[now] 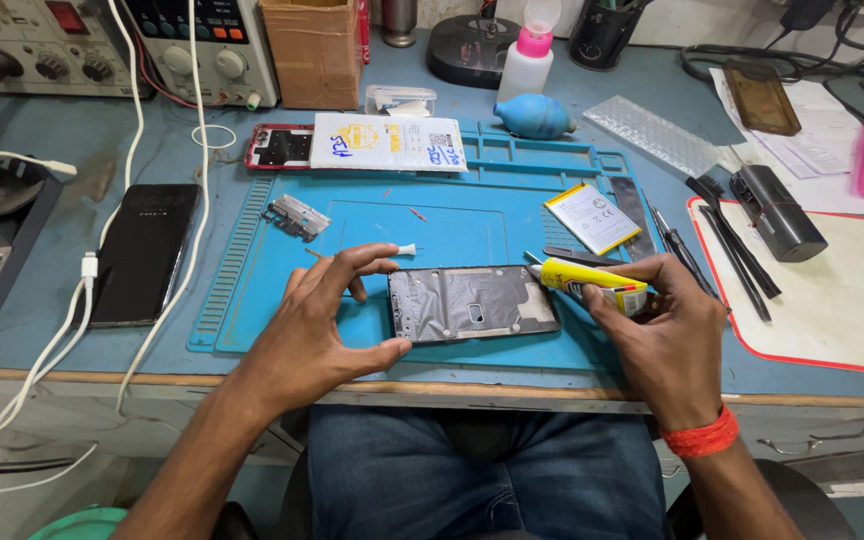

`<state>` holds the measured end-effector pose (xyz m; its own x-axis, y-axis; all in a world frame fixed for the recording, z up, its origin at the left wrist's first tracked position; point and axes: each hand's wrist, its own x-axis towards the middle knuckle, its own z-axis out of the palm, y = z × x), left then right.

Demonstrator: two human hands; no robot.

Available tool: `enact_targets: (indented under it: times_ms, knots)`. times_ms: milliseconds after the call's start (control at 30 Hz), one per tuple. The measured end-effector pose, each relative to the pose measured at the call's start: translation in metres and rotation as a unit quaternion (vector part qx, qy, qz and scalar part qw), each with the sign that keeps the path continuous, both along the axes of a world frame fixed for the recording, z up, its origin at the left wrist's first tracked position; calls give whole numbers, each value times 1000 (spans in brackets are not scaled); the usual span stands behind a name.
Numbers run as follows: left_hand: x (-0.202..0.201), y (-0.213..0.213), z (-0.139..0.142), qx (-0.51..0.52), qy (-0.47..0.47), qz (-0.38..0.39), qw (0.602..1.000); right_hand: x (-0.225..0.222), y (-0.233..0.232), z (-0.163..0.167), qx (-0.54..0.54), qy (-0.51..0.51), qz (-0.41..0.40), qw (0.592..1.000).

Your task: The person holds a disassembled phone frame on a repair mat and uses a marker-like pen on it, then picks up a yellow adhesive tube and applies adhesive around the frame's edges while rotating it. They set the tube down, pick up a replacement screen assembly, and peel its protective backing while holding it up.

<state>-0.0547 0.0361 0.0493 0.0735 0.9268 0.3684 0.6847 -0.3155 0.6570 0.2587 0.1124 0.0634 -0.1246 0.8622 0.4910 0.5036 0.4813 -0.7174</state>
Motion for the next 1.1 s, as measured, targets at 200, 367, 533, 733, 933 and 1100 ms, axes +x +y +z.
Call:
enact_targets:
  times_ms: [200,367,533,733,933,1100]
  knots:
    - [0,0,0,8,-1,-3,1000,4,2,1,-6,-3,-6,1000]
    - [0,0,-1,4,-1,-2,1000,7,3,3,-2,-14,-18,1000]
    - [0,1,-1,-5,0,1,1000,8,3,3,-4,-12,-21,1000]
    - [0,0,0,5,1,0,1000,5,2,0,4,-5,0,1000]
    - [-1,-1,0,11,1,-1,1000,8,3,2,-9,-13,-19,1000]
    - [-1,-1,-1,24,1,-1,1000,8,3,1,-4,-24,-24,999]
